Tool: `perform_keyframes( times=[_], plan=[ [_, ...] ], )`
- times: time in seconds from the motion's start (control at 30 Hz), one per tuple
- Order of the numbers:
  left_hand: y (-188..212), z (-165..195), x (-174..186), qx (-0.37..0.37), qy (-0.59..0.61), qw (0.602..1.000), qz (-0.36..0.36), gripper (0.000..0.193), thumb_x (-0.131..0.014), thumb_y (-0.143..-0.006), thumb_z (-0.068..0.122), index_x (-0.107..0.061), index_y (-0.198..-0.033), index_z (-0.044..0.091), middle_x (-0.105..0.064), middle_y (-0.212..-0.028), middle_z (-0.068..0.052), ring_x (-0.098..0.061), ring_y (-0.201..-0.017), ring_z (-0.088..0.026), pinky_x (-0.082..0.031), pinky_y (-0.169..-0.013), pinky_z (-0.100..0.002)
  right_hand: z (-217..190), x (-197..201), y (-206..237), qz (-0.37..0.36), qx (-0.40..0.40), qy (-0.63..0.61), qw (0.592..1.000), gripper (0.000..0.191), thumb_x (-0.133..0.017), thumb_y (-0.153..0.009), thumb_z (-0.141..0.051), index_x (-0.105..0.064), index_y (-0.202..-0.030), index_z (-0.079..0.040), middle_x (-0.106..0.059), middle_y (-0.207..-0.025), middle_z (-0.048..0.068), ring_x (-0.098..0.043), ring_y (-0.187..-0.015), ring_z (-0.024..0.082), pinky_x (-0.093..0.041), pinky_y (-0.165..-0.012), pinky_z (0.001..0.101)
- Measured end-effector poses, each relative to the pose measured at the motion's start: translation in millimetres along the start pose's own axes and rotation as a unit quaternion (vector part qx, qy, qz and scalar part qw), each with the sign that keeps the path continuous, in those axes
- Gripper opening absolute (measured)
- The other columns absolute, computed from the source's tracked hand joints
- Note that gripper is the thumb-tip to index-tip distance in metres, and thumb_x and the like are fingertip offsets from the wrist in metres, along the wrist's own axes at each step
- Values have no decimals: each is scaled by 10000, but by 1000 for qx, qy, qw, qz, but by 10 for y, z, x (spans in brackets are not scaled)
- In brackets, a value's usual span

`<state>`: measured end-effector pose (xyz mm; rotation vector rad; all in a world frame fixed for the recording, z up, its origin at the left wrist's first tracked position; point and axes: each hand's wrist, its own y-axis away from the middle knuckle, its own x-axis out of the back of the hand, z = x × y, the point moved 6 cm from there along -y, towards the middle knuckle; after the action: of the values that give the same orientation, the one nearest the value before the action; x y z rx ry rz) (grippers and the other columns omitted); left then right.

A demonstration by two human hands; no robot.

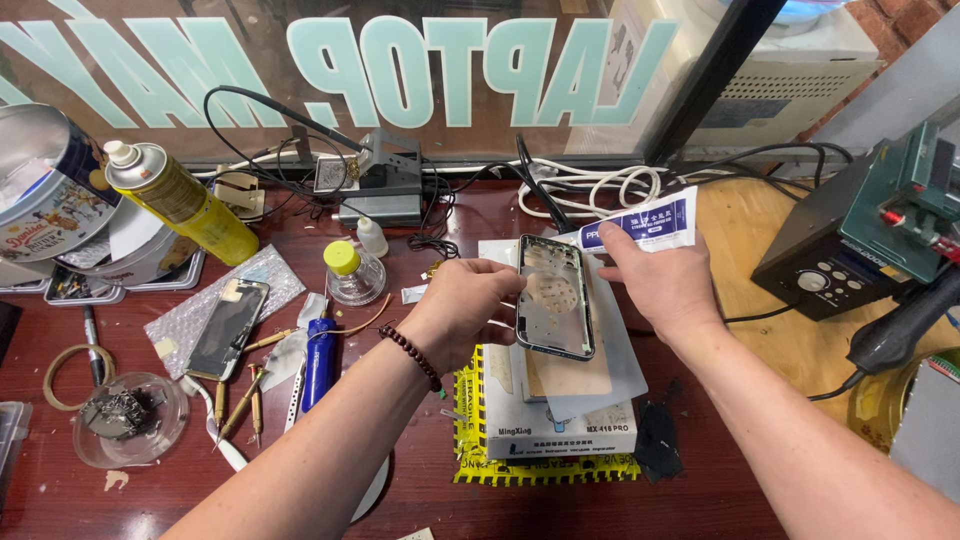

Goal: The person applies adhesive from a tube around the inner edge of a disassembled phone frame resting on a box, rotating the frame to reach all sides, then picks up the phone's back panel and presses it onto the frame to reattach it.

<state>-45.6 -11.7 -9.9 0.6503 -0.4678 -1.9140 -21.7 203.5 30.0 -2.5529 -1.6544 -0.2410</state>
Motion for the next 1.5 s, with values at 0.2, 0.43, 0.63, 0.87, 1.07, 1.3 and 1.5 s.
perform_keyframes(
  times=[0.2, 0.43, 0.63, 0.87, 1.07, 1.3, 1.5],
  plan=[
    [-20, 37, -3, -8, 6, 1000, 0, 196, -657, -898, 104, -650, -1055, -12, -687, -894, -91, -653, -694, -188, -550, -554, -318, -45, 23, -36, -7, 13, 40, 999, 189, -738, -903, -124, -679, -1005, 24, -741, -956, 77, -747, -836, 160, -662, -637, 309],
    [-16, 37, -14, -10, 9, 1000, -1, 198, -664, -893, 106, -655, -1053, -11, -692, -894, -91, -652, -694, -191, -548, -551, -316, -37, 40, -24, -11, 16, 32, 999, 193, -730, -903, -118, -669, -1022, 21, -740, -969, 80, -752, -852, 162, -668, -641, 313],
    [-6, 53, -14, -13, 10, 1000, -2, 203, -669, -888, 93, -654, -1056, -21, -695, -907, -101, -659, -698, -193, -546, -542, -315, -16, 60, -26, -4, 16, 16, 1000, 188, -730, -901, -102, -665, -1026, 23, -738, -975, 78, -752, -855, 165, -672, -648, 312],
    [5, 67, -43, -10, 7, 1000, 4, 197, -672, -888, 104, -656, -1046, -13, -694, -901, -100, -663, -697, -198, -560, -536, -314, -18, 97, -12, 7, -2, 33, 999, 196, -731, -905, -109, -656, -1032, 20, -742, -979, 75, -757, -859, 170, -674, -651, 314],
    [35, 84, -86, -18, 4, 1000, 2, 174, -676, -886, 101, -652, -1023, -4, -695, -885, -90, -665, -688, -193, -572, -530, -317, -24, 126, 36, 23, -2, 18, 1000, 236, -737, -893, -109, -654, -1062, 34, -743, -993, 80, -753, -858, 169, -671, -638, 316],
    [57, 86, -141, -25, -3, 1000, 1, 149, -683, -891, 97, -638, -998, 4, -681, -855, -93, -651, -653, -189, -574, -517, -325, -19, 139, 79, 23, -1, 19, 1000, 237, -722, -905, -121, -669, -1063, 48, -762, -974, 91, -760, -813, 166, -661, -622, 309],
    [53, 72, -196, -39, -20, 999, 2, 154, -693, -885, 111, -652, -995, 10, -685, -820, -82, -648, -619, -175, -586, -499, -327, 14, 171, 125, 34, -3, 5, 999, 229, -727, -910, -131, -679, -1033, 56, -764, -965, 92, -758, -806, 163, -664, -627, 307]
  ],
)
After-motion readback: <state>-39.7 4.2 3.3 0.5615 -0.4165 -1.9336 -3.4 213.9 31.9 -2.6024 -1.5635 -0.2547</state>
